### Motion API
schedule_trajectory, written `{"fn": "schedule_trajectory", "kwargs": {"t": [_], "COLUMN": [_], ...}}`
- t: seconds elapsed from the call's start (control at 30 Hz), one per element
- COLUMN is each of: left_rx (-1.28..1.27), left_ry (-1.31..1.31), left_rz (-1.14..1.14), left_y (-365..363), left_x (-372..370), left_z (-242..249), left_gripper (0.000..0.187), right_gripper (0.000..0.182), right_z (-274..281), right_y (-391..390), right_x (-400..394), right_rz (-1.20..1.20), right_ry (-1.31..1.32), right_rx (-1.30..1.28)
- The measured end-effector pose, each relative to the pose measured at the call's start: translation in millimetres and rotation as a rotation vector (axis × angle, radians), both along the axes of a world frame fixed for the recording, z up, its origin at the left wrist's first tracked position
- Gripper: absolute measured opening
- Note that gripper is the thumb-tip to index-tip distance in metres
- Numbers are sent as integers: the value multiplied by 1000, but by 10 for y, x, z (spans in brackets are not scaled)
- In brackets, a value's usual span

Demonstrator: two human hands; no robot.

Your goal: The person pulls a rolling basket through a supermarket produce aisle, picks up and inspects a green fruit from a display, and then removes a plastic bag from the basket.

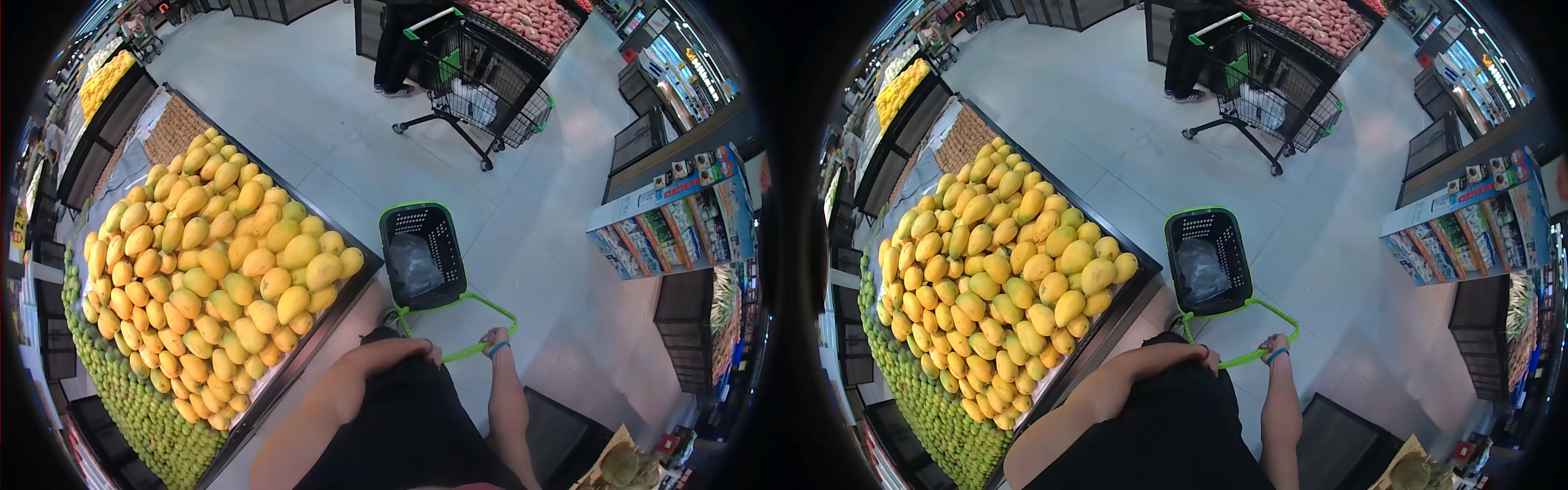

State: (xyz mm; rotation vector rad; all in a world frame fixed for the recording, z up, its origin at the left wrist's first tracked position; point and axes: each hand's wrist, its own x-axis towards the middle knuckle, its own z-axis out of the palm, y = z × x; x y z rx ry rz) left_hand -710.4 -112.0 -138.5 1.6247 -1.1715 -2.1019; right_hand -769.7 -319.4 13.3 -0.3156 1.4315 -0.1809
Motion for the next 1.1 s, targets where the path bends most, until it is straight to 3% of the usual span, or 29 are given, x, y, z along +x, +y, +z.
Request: {"fn": "schedule_trajectory", "kwargs": {"t": [0.13,0.27,0.43,0.77,1.1], "left_rx": [-24,16,-24,39,155], "left_ry": [-95,-281,-371,-632,-695], "left_rz": [47,91,259,512,782], "left_y": [-306,-621,-1074,-1597,-1691], "left_x": [380,483,596,1144,1401], "left_z": [1124,1287,901,1036,1176], "left_gripper": [40,41,42,35,33], "right_gripper": [22,20,18,15,18], "right_z": [-35,59,57,-80,-134], "right_y": [-323,-654,-1125,-1565,-1657], "right_x": [302,742,1199,2191,2730], "right_rz": [77,166,323,516,611], "right_ry": [-16,-23,-29,-98,-107], "right_rx": [21,0,17,-12,24]}}
